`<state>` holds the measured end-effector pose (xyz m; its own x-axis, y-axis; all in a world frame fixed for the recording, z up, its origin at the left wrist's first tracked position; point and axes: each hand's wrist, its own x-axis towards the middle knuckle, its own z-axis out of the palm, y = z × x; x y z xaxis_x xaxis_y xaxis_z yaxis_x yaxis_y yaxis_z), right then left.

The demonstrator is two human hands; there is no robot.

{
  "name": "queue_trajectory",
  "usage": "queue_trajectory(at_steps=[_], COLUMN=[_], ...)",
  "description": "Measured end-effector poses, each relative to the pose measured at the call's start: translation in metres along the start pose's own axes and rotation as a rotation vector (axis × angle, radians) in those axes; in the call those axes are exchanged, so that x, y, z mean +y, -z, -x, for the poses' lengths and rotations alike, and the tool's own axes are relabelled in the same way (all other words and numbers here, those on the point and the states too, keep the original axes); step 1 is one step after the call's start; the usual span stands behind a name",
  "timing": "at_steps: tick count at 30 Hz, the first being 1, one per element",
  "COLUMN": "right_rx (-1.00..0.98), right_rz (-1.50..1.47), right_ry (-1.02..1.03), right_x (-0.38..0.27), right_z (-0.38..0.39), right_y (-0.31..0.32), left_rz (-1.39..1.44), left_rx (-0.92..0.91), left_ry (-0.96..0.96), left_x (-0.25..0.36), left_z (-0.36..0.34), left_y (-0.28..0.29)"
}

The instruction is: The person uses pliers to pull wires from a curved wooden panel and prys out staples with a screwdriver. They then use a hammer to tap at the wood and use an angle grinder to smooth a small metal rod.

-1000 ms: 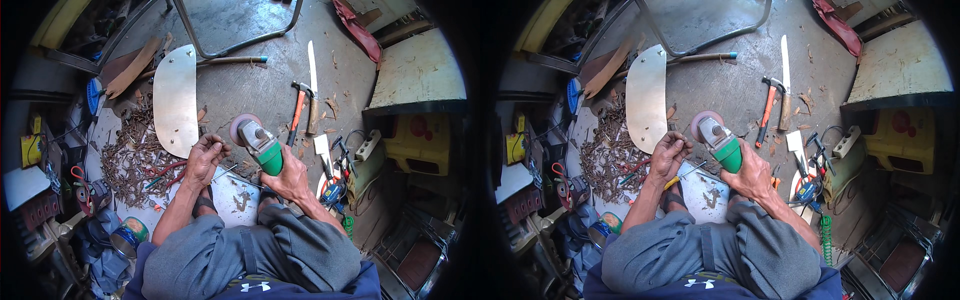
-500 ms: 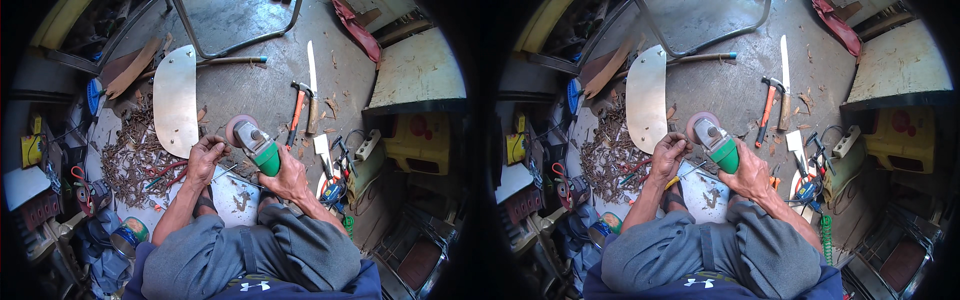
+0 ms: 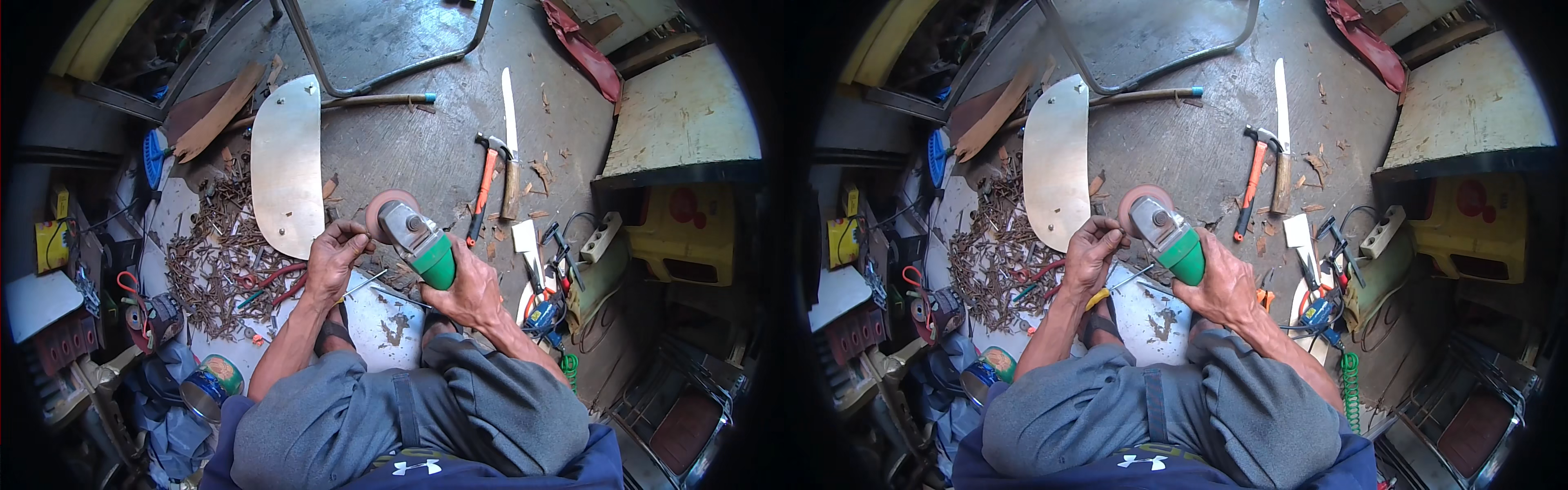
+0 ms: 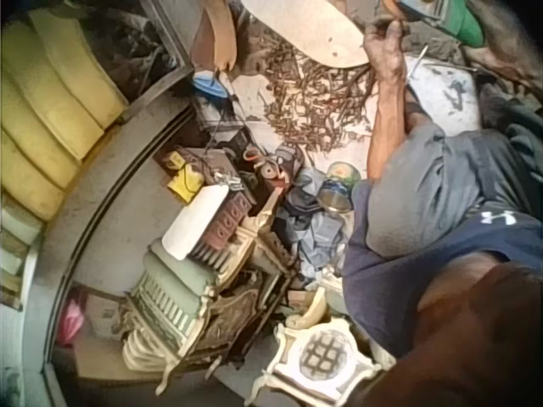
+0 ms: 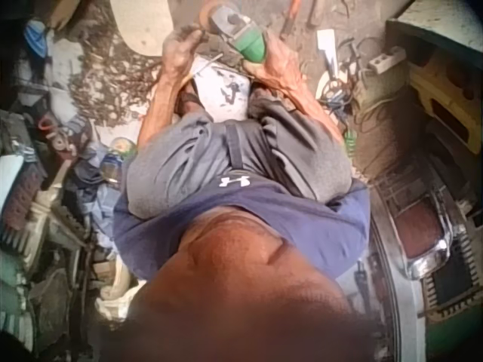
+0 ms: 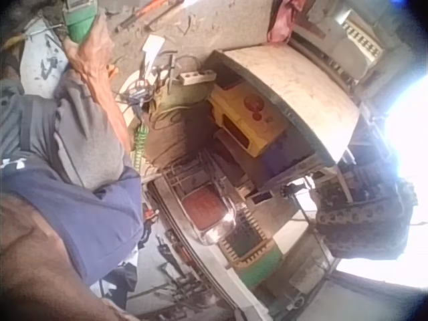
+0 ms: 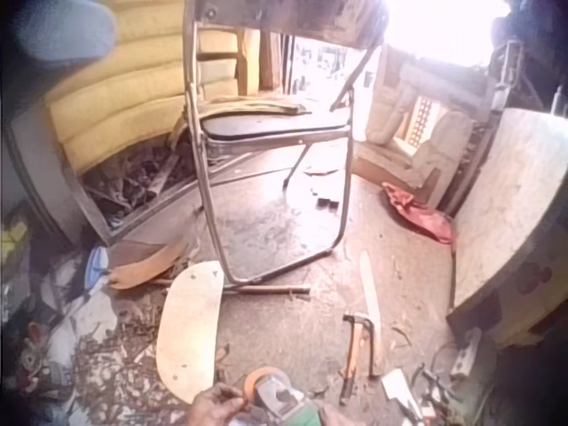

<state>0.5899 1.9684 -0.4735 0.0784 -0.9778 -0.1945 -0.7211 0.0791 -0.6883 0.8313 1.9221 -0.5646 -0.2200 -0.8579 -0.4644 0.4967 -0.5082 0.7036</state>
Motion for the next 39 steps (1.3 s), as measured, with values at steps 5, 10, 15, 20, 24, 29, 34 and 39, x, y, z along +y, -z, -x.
queue_trajectory(at_steps=[5, 10, 15, 20, 24, 29, 34, 39], right_rx=[-0.001, 0.006, 0.037, 0.027, 0.026, 0.026, 0.036, 0.031], right_rz=[-0.005, 0.008, -0.009, -0.029, -0.017, -0.015, -0.028, -0.025], right_ry=[-0.008, -0.016, -0.030, -0.030, -0.005, 0.018, 0.039, 0.031], right_x=[0.0011, 0.0003, 0.0061, 0.0012, 0.0014, 0.0010, 0.0036, 0.0024], right_z=[0.0009, -0.0007, 0.0007, 0.0000, 0.0008, -0.0007, 0.0004, 0.0013], right_y=[-0.0007, -0.0007, -0.0021, 0.0010, -0.0010, -0.0009, -0.0044, -0.0039], left_rz=[-0.044, 0.017, 0.185, 0.197, 0.174, 0.097, 0.046, 0.030], left_rx=[-0.018, -0.016, -0.073, -0.064, -0.071, -0.049, -0.048, -0.045], left_ry=[0.000, 0.025, 0.051, 0.082, 0.083, 0.051, 0.026, -0.001], left_x=[-0.0024, -0.0003, 0.0003, 0.0009, 0.0015, 0.0020, 0.0023, 0.0013], left_z=[-0.0009, -0.0007, -0.0022, -0.0017, -0.0019, -0.0022, -0.0040, -0.0044], left_y=[0.0037, 0.0040, 0.0072, 0.0059, 0.0035, 0.0032, 0.0066, 0.0068])
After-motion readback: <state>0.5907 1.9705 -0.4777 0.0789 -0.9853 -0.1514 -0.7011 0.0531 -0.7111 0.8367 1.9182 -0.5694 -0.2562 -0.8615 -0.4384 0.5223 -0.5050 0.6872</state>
